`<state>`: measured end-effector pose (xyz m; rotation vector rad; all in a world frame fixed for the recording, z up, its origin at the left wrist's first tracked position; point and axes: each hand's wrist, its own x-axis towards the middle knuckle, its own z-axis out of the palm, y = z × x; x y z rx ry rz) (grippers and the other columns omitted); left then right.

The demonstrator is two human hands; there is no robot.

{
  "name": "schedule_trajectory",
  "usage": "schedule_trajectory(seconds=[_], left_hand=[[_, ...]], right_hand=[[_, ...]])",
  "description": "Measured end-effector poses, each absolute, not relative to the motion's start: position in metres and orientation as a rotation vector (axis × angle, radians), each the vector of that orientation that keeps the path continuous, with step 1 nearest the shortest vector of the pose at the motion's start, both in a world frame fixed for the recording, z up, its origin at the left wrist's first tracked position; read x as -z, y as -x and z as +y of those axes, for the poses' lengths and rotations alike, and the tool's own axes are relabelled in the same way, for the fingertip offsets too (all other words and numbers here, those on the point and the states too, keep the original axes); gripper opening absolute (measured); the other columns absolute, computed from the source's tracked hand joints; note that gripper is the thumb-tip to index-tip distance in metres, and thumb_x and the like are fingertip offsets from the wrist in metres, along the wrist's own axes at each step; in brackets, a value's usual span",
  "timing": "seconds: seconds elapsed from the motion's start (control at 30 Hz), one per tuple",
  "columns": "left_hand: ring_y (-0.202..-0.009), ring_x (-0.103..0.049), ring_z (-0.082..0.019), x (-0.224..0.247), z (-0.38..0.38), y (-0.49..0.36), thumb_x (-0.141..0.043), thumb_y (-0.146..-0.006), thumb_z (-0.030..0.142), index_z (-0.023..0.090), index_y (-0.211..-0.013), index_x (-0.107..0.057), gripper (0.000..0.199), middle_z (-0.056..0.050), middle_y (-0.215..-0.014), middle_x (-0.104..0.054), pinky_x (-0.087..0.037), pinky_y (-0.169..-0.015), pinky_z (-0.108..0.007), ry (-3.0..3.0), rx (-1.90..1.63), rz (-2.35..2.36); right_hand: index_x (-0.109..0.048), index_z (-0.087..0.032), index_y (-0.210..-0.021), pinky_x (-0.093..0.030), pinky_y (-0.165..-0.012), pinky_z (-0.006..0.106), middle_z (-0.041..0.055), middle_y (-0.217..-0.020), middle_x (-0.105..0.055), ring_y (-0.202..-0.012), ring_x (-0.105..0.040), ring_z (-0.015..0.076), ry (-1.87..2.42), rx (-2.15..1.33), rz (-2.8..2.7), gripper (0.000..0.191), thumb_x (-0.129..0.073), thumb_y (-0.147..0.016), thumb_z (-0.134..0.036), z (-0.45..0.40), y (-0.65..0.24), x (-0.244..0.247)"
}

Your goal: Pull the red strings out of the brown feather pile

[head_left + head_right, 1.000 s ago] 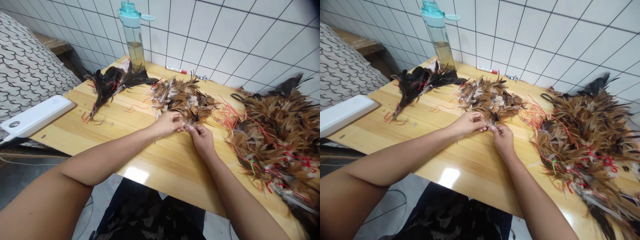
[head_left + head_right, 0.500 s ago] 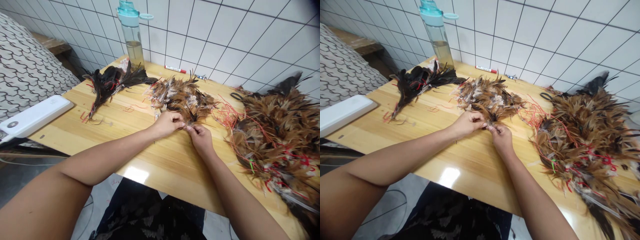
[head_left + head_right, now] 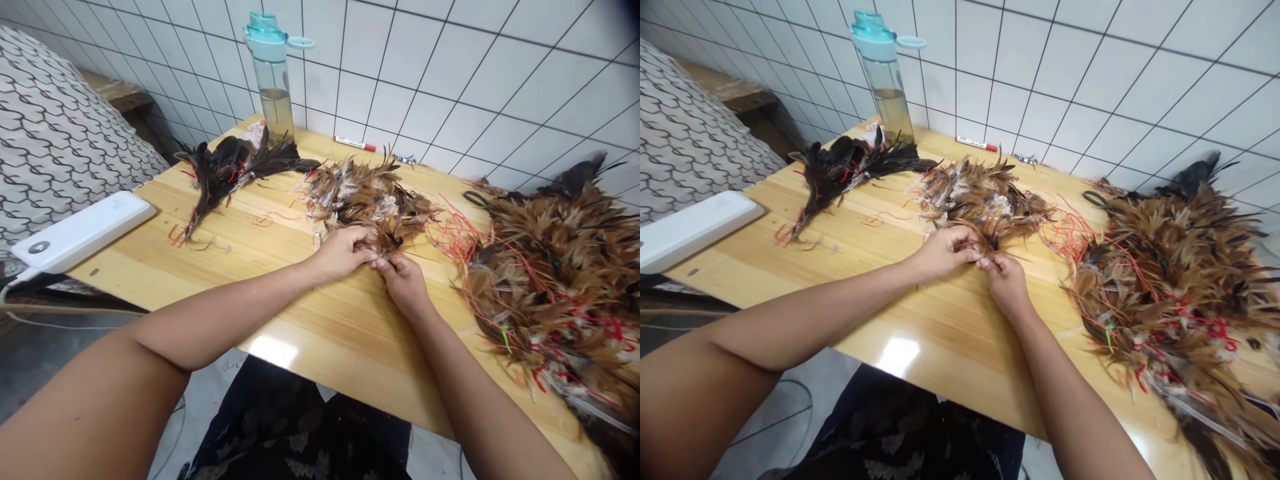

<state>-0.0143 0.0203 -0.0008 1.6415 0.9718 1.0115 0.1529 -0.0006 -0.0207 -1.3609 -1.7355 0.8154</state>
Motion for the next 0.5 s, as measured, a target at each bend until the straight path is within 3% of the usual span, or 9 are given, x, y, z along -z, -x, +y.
schedule_trajectory(seconds=[0.23, 0.4, 0.5], left_hand=[[-0.067, -0.055, -0.01, -0.009, 0.023, 0.021, -0.064, -0.072, 0.015, 0.014, -0.078, -0.055, 0.011, 0.0, -0.074, -0.059, -0.044, -0.066, -0.022, -1.666, -1.022, 0.962], [-0.077, -0.054, -0.012, -0.038, 0.044, 0.067, -0.053, -0.08, 0.014, 0.015, -0.092, -0.06, 0.014, -0.003, -0.088, -0.06, -0.044, -0.074, -0.025, -1.852, -1.353, 1.307], [-0.084, -0.053, -0.016, -0.04, 0.063, 0.101, -0.05, -0.075, 0.008, 0.017, -0.09, -0.067, 0.024, -0.005, -0.091, -0.059, -0.042, -0.082, -0.03, -2.151, -1.218, 1.557]], right_hand=[[-0.064, -0.021, -0.069, -0.044, -0.069, 0.032, 0.0035, -0.069, -0.062, -0.071, -0.056, 0.0184, 1.334, -0.859, -1.753, 0.026, -0.054, -0.08, -0.043, -0.003, -0.152, 0.018], [-0.06, -0.019, -0.07, -0.041, -0.063, 0.029, 0.0004, -0.065, -0.055, -0.064, -0.049, 0.0148, 1.375, -0.973, -1.534, 0.027, -0.059, -0.077, -0.045, -0.006, -0.153, 0.012], [-0.058, -0.019, -0.071, -0.038, -0.06, 0.027, -0.0017, -0.061, -0.05, -0.059, -0.043, 0.0125, 1.344, -1.051, -1.424, 0.028, -0.062, -0.075, -0.047, -0.007, -0.154, 0.009]])
